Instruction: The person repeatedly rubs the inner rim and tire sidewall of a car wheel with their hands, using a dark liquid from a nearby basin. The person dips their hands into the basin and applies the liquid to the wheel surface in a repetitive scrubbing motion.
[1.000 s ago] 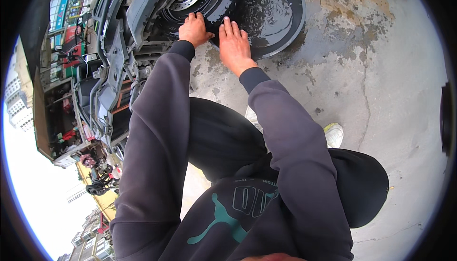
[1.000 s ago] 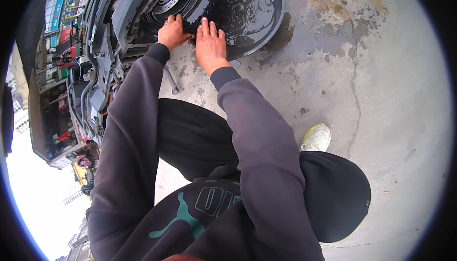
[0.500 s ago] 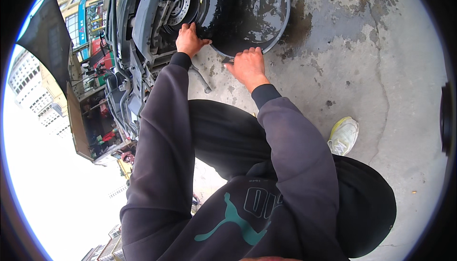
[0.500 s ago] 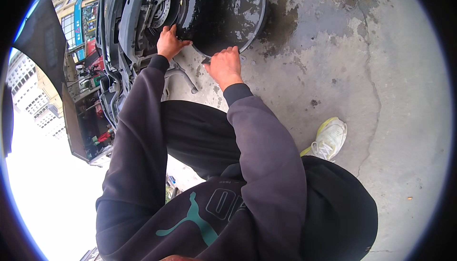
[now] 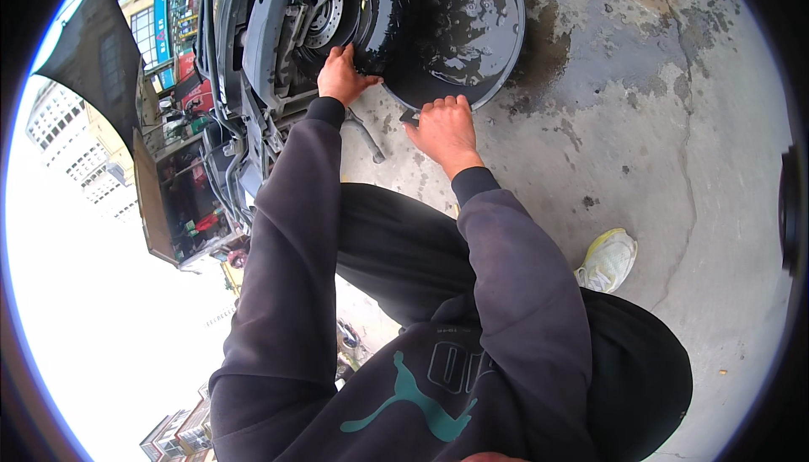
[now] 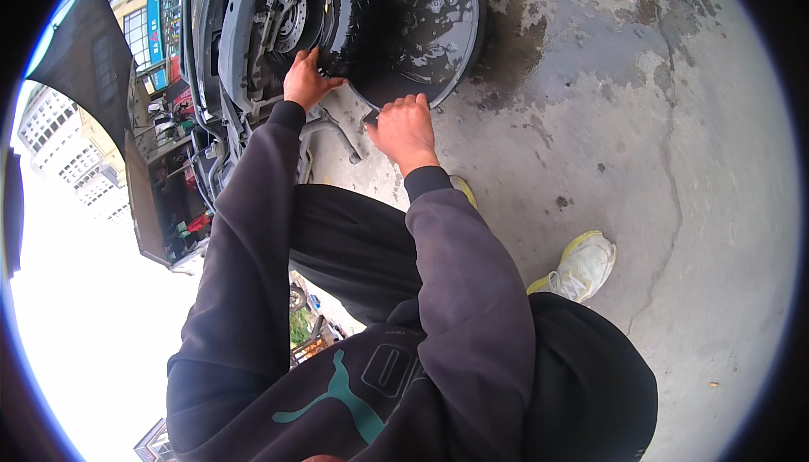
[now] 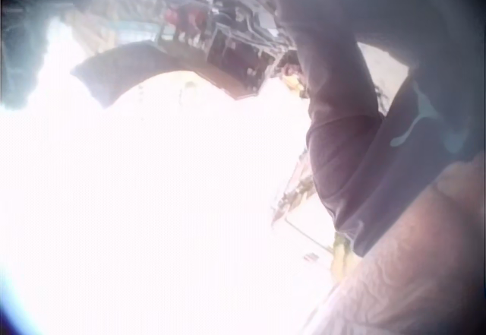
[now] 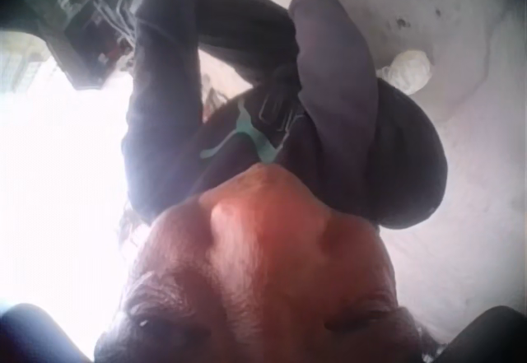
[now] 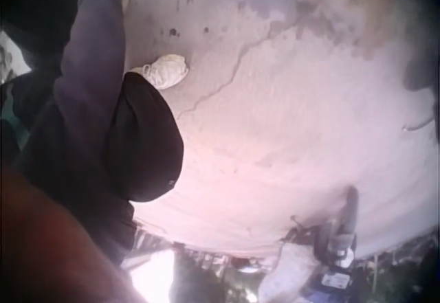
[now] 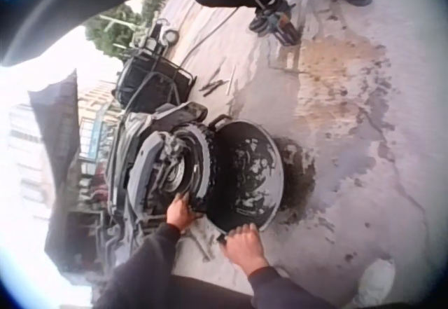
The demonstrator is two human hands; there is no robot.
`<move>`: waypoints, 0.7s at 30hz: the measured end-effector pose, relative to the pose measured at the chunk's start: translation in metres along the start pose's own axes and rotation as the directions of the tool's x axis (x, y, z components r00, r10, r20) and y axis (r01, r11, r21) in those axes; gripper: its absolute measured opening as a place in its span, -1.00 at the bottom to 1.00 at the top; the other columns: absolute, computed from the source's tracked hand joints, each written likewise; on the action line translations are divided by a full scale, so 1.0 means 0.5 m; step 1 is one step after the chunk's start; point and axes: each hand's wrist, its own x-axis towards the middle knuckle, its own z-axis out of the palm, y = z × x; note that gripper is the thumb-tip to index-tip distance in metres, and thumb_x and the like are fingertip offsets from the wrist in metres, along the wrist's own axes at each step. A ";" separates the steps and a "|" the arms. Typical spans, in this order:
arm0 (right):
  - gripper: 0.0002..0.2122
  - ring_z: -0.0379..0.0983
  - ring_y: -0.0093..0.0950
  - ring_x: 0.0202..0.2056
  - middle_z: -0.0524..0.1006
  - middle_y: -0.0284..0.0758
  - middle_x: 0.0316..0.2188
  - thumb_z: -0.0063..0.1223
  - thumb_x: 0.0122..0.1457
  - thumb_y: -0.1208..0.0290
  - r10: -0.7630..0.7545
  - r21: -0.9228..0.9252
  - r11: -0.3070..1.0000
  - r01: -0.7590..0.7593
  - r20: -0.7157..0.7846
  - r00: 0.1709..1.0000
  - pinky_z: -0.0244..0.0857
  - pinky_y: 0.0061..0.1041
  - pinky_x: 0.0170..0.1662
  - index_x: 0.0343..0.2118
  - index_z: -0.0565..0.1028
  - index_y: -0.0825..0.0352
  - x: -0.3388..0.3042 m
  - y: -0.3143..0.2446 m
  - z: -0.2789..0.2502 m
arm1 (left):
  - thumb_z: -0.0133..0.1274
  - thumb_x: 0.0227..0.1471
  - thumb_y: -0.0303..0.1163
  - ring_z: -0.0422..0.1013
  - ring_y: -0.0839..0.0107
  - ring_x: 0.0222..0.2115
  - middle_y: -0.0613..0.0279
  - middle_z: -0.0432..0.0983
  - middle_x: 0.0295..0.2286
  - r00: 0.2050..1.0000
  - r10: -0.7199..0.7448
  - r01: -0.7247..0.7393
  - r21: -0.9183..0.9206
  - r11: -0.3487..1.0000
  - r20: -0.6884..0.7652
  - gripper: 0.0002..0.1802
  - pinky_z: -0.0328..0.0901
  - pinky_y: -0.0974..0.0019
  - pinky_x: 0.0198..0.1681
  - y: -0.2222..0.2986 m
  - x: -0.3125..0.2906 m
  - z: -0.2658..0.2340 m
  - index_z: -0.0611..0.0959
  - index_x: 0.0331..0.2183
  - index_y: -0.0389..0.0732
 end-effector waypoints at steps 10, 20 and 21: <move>-0.53 0.54 -0.43 -0.26 0.63 -0.37 -0.44 0.19 0.12 -0.19 0.022 0.008 1.000 -0.022 -0.023 0.999 0.25 -0.36 -0.05 -0.41 0.69 0.23 0.001 -0.003 -0.003 | 0.55 -0.38 0.08 0.54 0.04 -0.11 0.02 0.51 -0.14 0.999 0.014 -0.016 0.055 0.998 0.038 0.04 0.46 0.09 -0.05 -0.002 0.009 -0.003 0.57 0.09 -0.31; -0.54 0.55 -0.42 -0.25 0.64 -0.36 -0.43 0.24 0.08 -0.17 0.025 0.017 1.000 -0.024 -0.035 0.999 0.26 -0.36 -0.04 -0.42 0.69 0.24 -0.001 -0.002 0.000 | 0.57 -0.43 0.09 0.55 0.05 -0.10 0.05 0.50 -0.12 1.000 0.019 -0.019 0.052 0.998 -0.001 0.03 0.49 0.06 -0.07 -0.003 0.006 0.003 0.57 0.05 -0.26; -0.54 0.55 -0.42 -0.25 0.64 -0.37 -0.43 0.24 0.07 -0.17 0.023 0.023 0.999 -0.022 -0.047 0.999 0.27 -0.37 -0.04 -0.42 0.69 0.24 -0.002 0.000 0.002 | 0.56 -0.43 0.10 0.55 0.06 -0.10 0.06 0.51 -0.11 1.000 0.022 -0.021 0.046 0.999 -0.010 0.03 0.49 0.07 -0.07 -0.001 0.005 0.002 0.57 0.04 -0.26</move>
